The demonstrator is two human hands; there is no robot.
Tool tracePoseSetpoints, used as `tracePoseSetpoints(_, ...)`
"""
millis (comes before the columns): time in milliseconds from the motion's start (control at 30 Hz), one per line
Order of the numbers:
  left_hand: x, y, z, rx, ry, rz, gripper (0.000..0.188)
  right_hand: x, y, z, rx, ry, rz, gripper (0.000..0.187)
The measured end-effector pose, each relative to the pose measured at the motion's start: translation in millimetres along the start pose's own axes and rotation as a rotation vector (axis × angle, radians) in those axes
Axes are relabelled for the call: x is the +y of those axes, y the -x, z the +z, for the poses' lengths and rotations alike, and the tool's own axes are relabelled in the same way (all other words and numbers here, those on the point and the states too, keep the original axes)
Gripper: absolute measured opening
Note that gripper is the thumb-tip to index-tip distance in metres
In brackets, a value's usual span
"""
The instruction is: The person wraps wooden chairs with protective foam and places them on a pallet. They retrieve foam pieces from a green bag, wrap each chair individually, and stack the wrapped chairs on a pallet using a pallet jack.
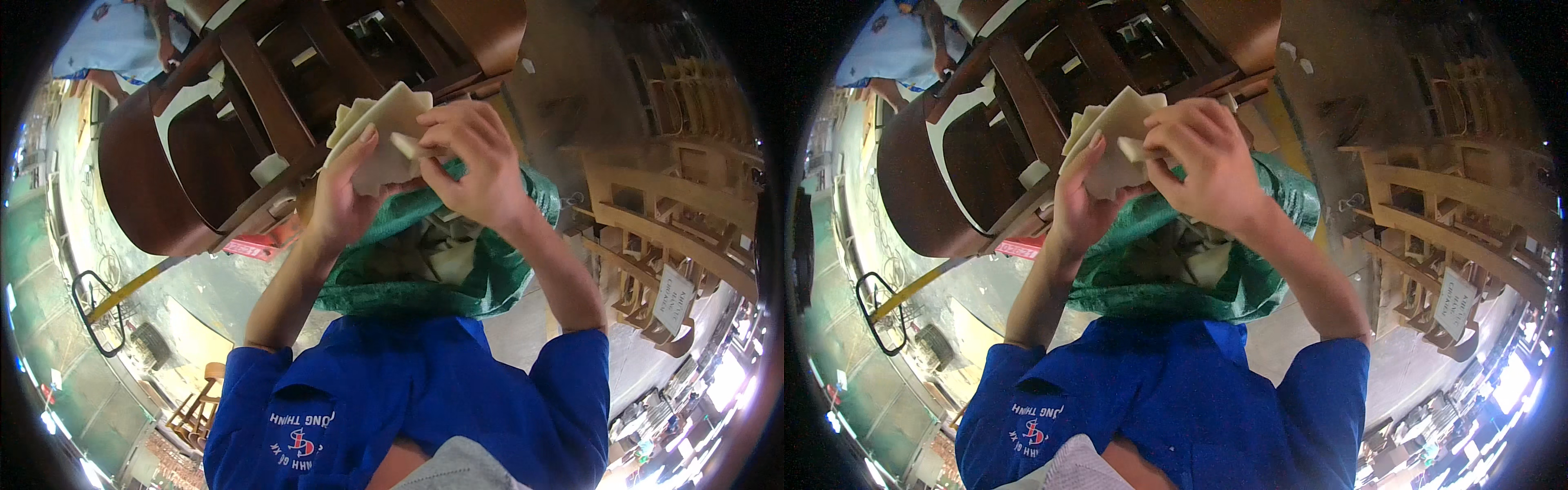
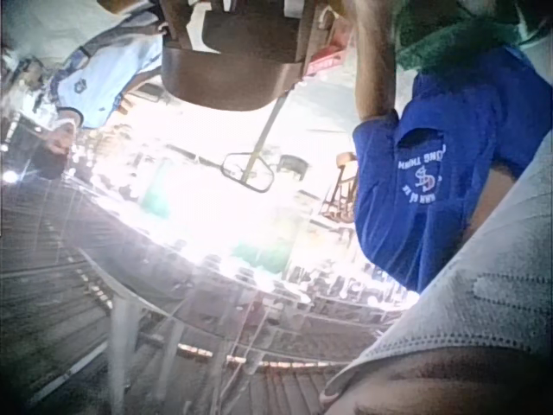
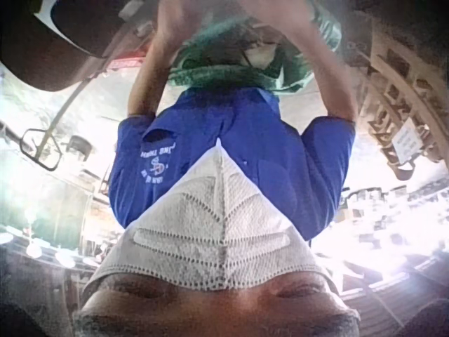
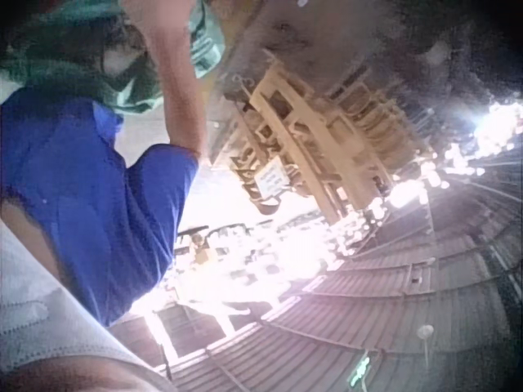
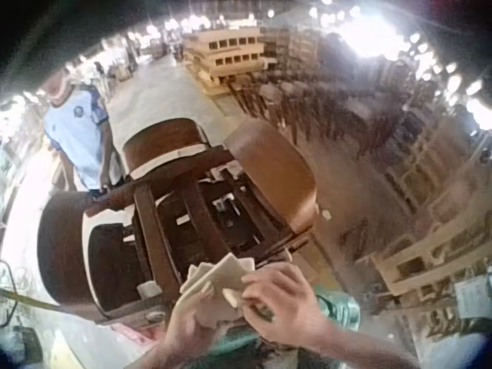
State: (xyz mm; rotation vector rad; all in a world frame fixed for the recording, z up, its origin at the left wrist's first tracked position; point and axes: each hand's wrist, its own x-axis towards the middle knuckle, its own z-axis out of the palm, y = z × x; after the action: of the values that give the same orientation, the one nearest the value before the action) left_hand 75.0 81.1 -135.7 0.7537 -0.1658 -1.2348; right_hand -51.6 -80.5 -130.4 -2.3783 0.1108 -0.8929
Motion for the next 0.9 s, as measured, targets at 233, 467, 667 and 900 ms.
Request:
tracePoseSetpoints(233, 12, -71, -39, 0.143, -1.032, 0.475, 0.041, 106, -13, -64, 0.071, -0.822, 0.824, 0.025)
tracePoseSetpoints(467, 7, -171, -72, 0.033, -2.199, 0.528, 0.055, 245, 62, -18, -0.176, -0.44, 1.125, 0.037)
tracePoseSetpoints(667, -53, -250, -61, -0.098, -1.883, 0.444, 0.036, 292, 105, 44, 0.208, -0.659, 1.257, 0.034)
tracePoseSetpoints(900, -67, -258, -52, -0.017, -2.071, 0.217, 0.054, 286, 98, 44, 0.38, -0.802, 1.344, 0.03)
